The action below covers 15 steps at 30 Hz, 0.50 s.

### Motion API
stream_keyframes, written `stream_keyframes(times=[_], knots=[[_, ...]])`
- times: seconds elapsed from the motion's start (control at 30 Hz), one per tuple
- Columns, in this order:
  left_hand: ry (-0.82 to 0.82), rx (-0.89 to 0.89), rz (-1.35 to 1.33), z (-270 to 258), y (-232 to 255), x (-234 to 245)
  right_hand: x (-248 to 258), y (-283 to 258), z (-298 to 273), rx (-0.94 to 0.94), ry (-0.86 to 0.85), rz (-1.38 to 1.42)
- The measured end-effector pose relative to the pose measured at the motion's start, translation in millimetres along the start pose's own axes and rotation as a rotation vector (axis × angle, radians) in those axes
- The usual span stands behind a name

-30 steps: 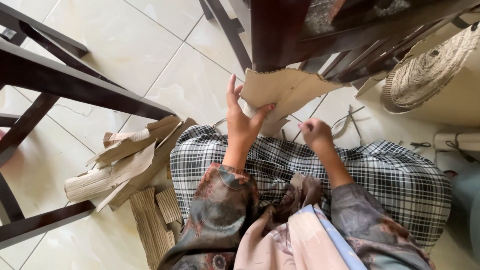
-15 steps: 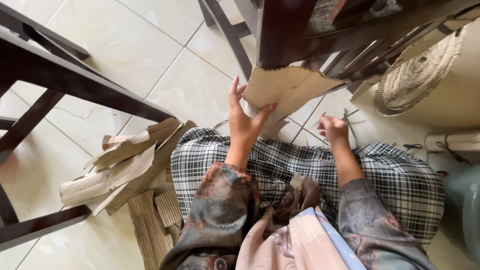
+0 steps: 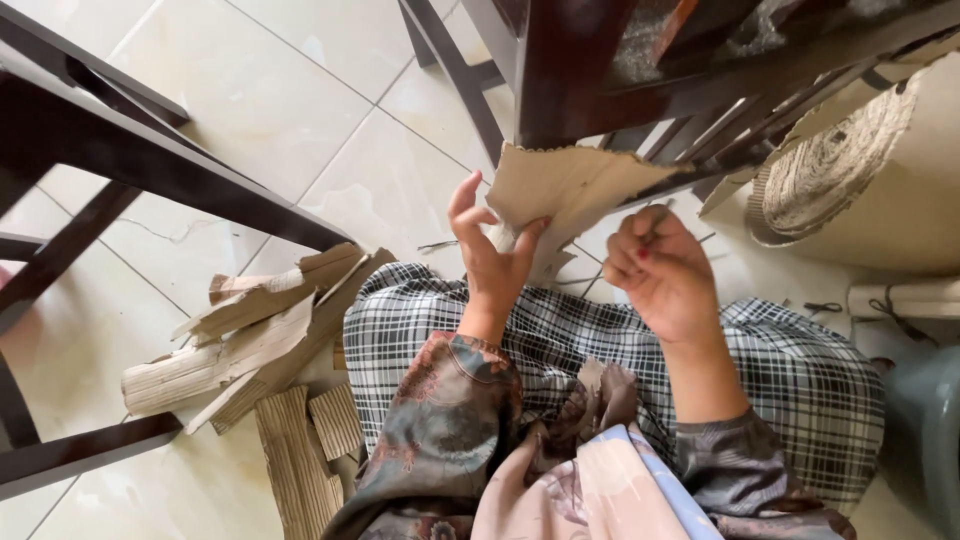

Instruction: Wrapping a chair leg with corrugated cardboard and securing it with string for protection.

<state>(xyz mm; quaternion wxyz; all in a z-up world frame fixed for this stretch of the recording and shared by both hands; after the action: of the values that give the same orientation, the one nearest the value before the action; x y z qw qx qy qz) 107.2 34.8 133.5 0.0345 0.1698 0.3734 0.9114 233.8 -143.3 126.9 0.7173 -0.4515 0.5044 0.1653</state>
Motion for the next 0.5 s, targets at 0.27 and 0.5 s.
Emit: stream_keyframes(times=[0.27,0.5], knots=[[-0.001,-0.062,-0.138,4.0,-0.1,3.2,-65.8,18.3,31.8,0.373,0.057,-0.803],[0.023,-0.052,-0.025,17.8,18.7,21.7,-96.4,19.9,47.2,0.499,0.149,-0.965]])
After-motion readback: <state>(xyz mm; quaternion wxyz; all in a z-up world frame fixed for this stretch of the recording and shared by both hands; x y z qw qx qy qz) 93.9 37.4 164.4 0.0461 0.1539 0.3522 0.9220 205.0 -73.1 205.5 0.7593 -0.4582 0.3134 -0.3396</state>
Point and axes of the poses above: each hand's wrist, its own z-axis towards the middle knuckle, its own x-axis out of the back of the hand, y = z × x, the point moved 5 cm from there along z, towards the middle knuckle, and after that the axes turned 12 degrees about z, right-handed, at the moved point
